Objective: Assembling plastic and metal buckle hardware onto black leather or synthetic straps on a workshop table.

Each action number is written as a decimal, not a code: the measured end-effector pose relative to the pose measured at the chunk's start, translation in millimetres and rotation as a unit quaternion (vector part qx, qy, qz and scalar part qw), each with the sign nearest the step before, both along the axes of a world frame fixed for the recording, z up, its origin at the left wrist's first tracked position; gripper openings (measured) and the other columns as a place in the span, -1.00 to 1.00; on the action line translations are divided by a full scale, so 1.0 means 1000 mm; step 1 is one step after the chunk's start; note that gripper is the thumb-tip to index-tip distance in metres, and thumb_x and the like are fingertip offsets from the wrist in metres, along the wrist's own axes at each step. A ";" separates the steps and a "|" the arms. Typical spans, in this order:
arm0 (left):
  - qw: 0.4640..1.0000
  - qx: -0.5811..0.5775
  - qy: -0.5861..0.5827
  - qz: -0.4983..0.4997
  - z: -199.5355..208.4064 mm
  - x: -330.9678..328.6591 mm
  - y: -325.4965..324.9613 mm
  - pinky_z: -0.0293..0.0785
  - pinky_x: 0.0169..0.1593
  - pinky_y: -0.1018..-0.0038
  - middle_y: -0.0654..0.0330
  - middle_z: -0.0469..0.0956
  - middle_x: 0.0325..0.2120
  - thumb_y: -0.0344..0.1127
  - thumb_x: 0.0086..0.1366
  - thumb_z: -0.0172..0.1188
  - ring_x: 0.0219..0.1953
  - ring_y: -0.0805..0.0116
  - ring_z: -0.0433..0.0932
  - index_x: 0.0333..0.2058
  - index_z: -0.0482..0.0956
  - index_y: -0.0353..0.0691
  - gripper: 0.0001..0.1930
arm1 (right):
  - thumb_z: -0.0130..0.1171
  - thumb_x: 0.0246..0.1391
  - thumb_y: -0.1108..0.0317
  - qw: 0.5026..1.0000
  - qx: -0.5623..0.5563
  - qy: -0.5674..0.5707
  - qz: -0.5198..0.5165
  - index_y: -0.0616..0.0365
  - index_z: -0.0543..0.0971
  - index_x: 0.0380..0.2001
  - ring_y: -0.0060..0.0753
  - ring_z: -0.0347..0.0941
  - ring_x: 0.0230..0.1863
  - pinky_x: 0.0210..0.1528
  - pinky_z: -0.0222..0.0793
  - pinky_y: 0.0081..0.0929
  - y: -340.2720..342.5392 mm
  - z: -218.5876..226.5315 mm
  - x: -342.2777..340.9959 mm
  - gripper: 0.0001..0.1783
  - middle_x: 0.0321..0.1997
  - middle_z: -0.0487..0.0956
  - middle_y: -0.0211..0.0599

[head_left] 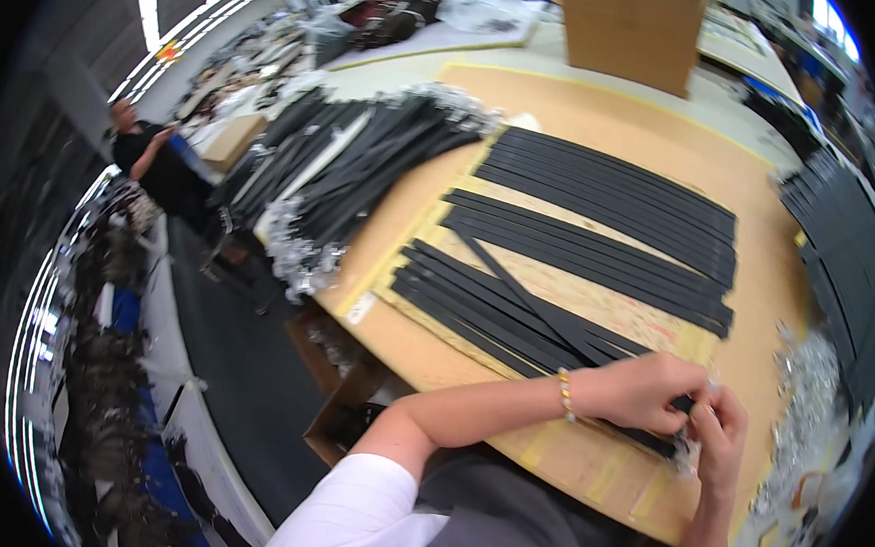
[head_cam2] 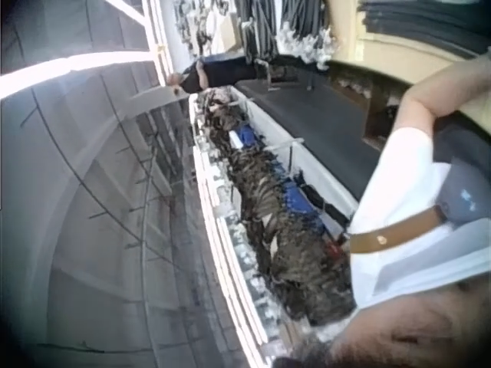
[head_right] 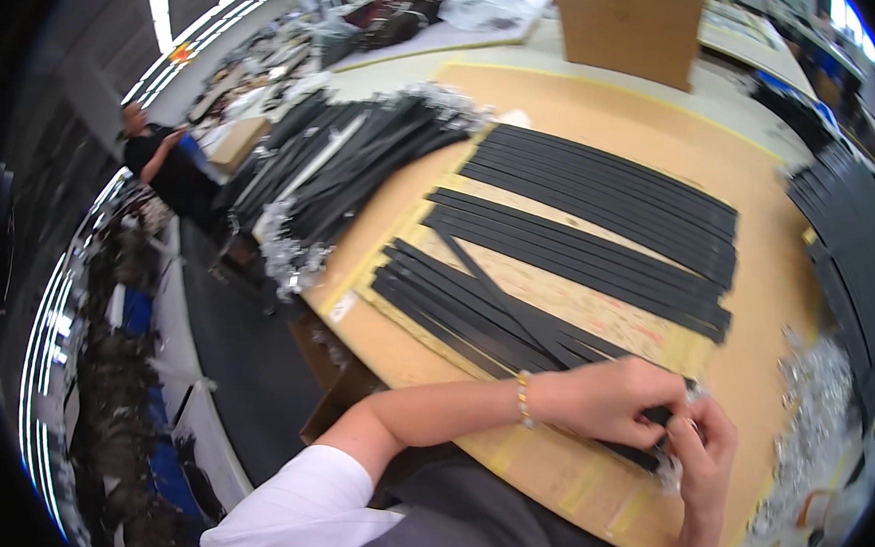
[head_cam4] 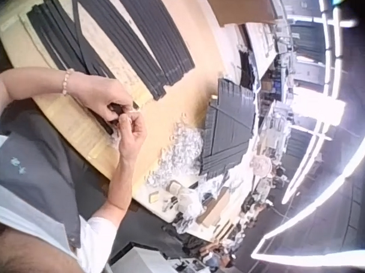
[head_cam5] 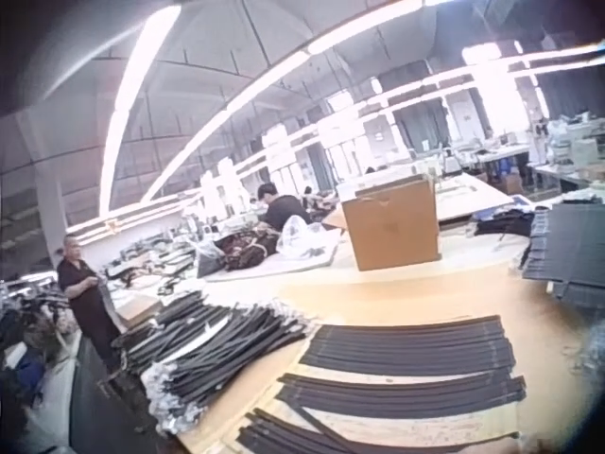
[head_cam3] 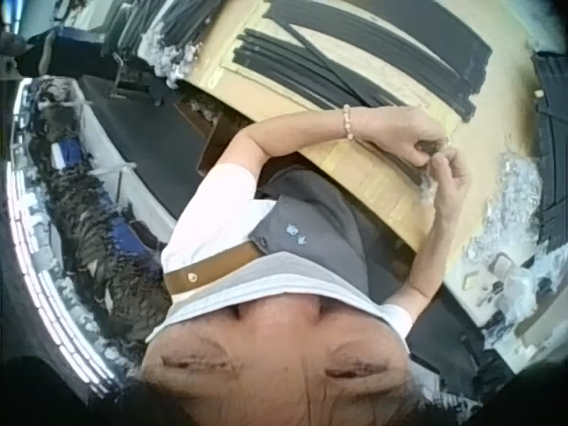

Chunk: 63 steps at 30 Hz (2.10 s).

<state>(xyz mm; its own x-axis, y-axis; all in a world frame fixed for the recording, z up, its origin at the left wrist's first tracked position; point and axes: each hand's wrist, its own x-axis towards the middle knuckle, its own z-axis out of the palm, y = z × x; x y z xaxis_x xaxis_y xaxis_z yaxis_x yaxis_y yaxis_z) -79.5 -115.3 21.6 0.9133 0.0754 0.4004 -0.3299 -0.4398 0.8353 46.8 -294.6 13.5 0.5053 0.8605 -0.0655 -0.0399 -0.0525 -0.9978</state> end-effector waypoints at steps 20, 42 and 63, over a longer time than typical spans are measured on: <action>0.998 0.037 -0.049 -0.026 0.006 -0.006 0.004 0.46 -0.37 0.27 0.10 0.51 -0.51 -0.46 0.07 0.25 -0.45 0.07 0.56 -0.37 0.45 -0.27 -0.84 | 0.32 0.23 0.09 0.997 0.046 0.009 0.055 0.10 0.42 -0.42 -0.73 0.27 -0.63 -0.59 0.13 -0.71 0.002 -0.004 0.007 -0.63 -0.56 0.43 -0.52; 0.998 0.011 -0.012 -0.058 0.017 -0.012 0.008 0.47 -0.39 0.31 0.11 0.54 -0.54 -0.43 0.14 0.34 -0.46 0.13 0.59 -0.36 0.48 -0.28 -0.81 | 0.23 0.28 0.14 0.995 0.035 -0.051 0.080 0.24 0.53 -0.40 -0.72 0.26 -0.55 -0.49 0.13 -0.67 -0.003 -0.004 0.006 -0.65 -0.58 0.44 -0.52; 0.998 0.009 -0.026 -0.056 0.018 -0.013 0.013 0.48 -0.37 0.33 0.08 0.63 -0.45 -0.43 0.16 0.36 -0.45 0.16 0.61 -0.31 0.52 -0.30 -0.81 | 0.25 0.21 0.28 0.995 0.039 -0.091 0.012 0.10 0.36 -0.64 -0.76 0.16 -0.64 -0.59 -0.01 -0.63 0.001 -0.012 0.002 -0.60 -0.69 0.34 -0.56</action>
